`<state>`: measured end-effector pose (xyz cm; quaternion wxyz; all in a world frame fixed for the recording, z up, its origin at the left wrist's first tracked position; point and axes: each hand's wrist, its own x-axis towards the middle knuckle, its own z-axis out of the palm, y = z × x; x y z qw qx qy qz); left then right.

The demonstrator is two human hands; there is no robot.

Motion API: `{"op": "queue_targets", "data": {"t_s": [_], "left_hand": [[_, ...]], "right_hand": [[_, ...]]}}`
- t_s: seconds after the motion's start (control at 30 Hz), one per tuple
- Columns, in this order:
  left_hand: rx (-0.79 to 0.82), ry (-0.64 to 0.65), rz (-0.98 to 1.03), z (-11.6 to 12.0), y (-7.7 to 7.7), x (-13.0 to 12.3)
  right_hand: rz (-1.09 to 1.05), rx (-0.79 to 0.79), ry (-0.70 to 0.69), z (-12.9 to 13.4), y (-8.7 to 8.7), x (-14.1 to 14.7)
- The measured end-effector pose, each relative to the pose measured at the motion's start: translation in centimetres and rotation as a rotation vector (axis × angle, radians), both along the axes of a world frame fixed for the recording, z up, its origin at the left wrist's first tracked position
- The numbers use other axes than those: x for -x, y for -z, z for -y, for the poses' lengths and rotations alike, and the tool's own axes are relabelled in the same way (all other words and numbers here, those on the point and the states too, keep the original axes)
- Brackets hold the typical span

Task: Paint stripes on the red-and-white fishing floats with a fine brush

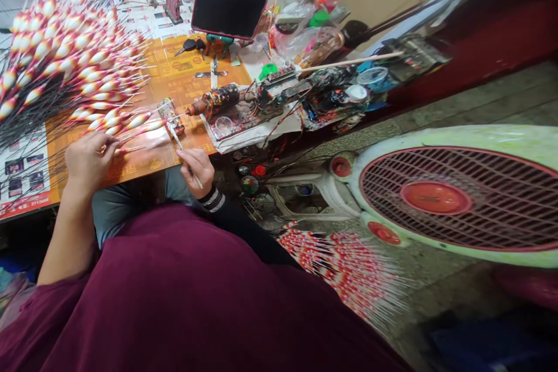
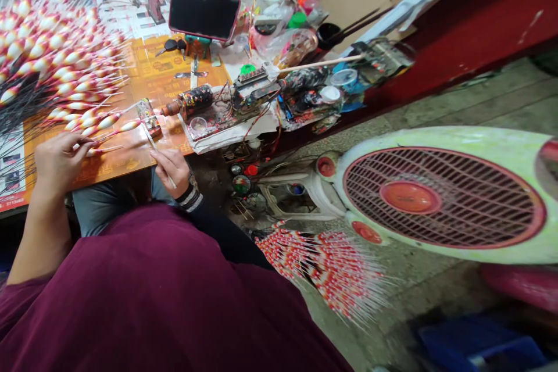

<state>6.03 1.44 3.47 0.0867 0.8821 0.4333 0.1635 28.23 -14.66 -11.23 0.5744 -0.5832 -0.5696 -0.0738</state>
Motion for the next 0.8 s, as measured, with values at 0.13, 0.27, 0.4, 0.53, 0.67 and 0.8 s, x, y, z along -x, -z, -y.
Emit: {"op": "queue_targets", "data": {"t_s": [0.13, 0.27, 0.4, 0.53, 0.67, 0.8], "left_hand": [[-0.030, -0.010, 0.007, -0.17, 0.40, 0.03], [-0.030, -0.014, -0.011, -0.20, 0.49, 0.03], [-0.022, -0.029, -0.014, -0.09, 0.25, -0.03], [0.012, -0.055, -0.043, -0.11, 0.14, -0.10], [0.010, -0.060, -0.058, -0.32, 0.29, -0.08], [-0.006, -0.043, -0.063, -0.43, 0.44, 0.02]], "right_hand": [[-0.009, -0.023, -0.015, -0.02, 0.00, 0.02], [-0.049, 0.040, -0.031, 0.03, 0.09, 0.02], [-0.034, 0.018, -0.033, 0.10, -0.06, 0.04], [-0.004, -0.053, -0.024, 0.09, -0.14, 0.05], [-0.024, -0.056, -0.025, 0.04, 0.09, 0.03], [-0.013, -0.077, -0.038, -0.01, 0.37, -0.01]]}}
